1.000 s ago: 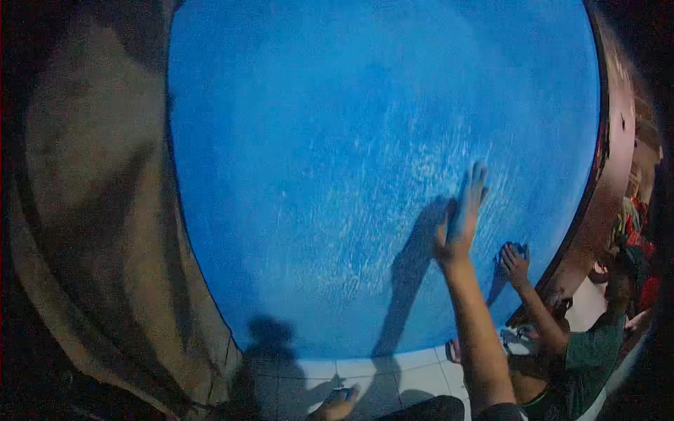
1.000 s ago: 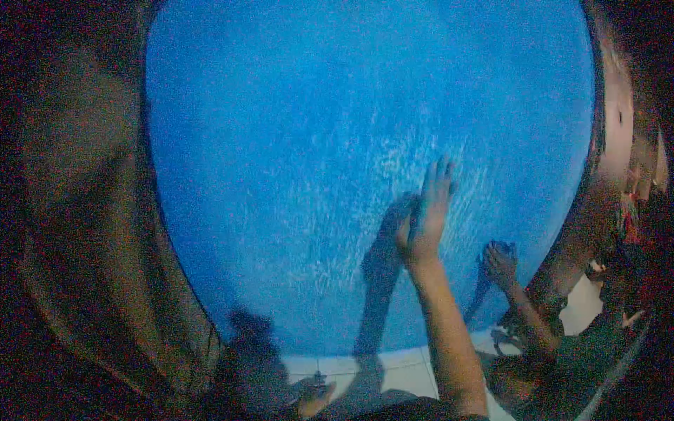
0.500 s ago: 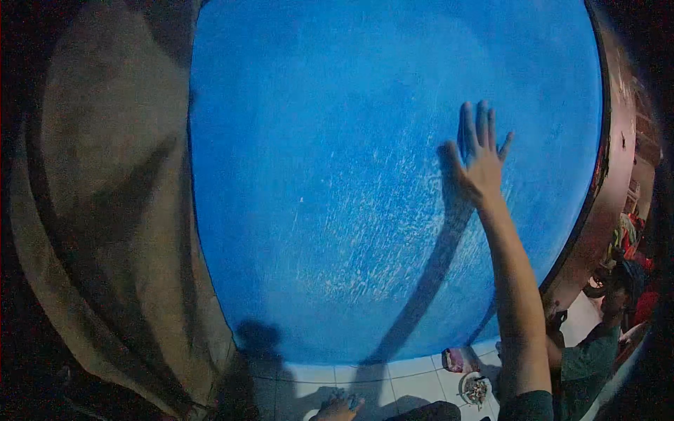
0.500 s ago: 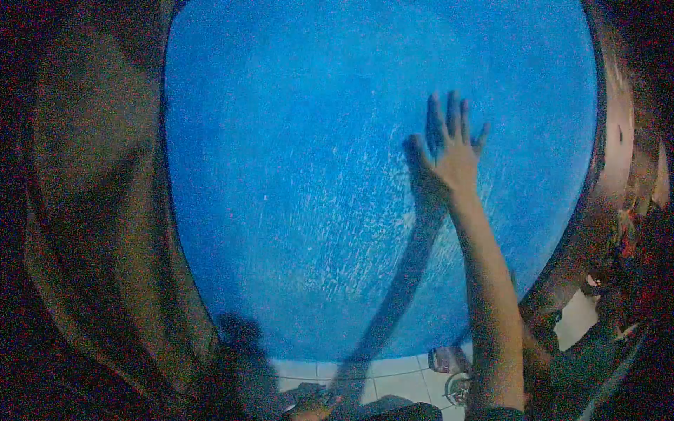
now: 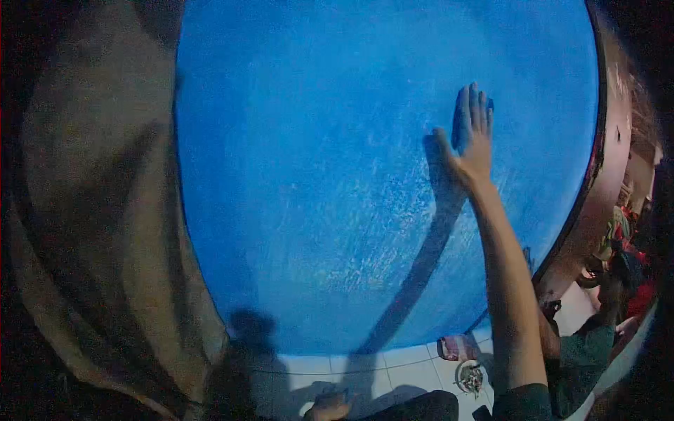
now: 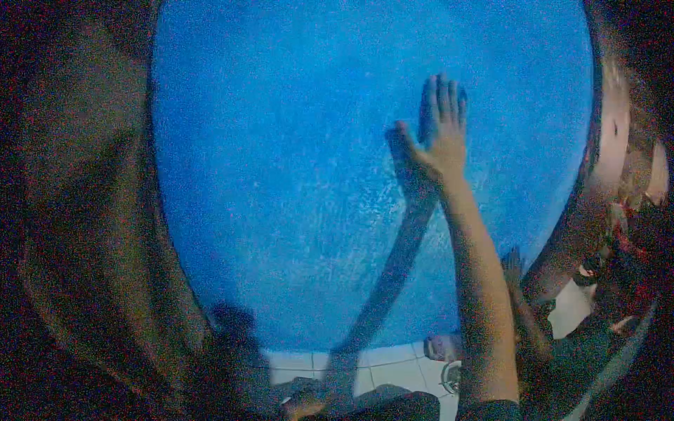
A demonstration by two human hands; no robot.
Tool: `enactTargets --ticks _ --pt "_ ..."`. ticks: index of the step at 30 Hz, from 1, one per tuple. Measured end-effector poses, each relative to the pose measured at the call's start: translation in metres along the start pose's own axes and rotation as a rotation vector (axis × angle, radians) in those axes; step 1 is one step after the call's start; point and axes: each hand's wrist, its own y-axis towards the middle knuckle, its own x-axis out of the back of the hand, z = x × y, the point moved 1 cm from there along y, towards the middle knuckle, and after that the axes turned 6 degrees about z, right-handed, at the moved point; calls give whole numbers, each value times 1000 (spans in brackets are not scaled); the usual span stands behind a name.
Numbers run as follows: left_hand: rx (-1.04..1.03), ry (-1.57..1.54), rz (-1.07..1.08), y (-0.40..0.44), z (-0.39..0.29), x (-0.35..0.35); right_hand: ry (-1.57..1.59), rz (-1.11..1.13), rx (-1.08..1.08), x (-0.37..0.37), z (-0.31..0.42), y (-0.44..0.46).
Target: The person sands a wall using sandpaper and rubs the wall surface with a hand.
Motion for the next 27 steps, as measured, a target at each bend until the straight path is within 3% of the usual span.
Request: enactTargets --ticks 4,8,11,14,17,19,22,24,27 --pt "16 -8 23 -4 -6 6 13 -58 -117 -5 15 -3" --pt "38 3 39 -9 -7 8 66 119 151 11 1 -18" --pt "42 -10 45 -11 -6 6 33 115 104 8 -47 -14" --pt "54 -5 64 -14 -9 6 262 -162 -482 -6 -49 7" --pt "88 2 93 -19 -13 14 89 -197 -576 -27 -8 3" --pt "123 13 112 -26 -21 26 34 -109 -366 -16 39 -16" --pt "189 68 140 -43 -44 56 109 280 94 11 73 -71" --pt "201 -49 168 -28 -26 36 154 531 349 15 58 -121" --pt "129 -33 93 -24 -13 23 128 640 527 15 21 -169"
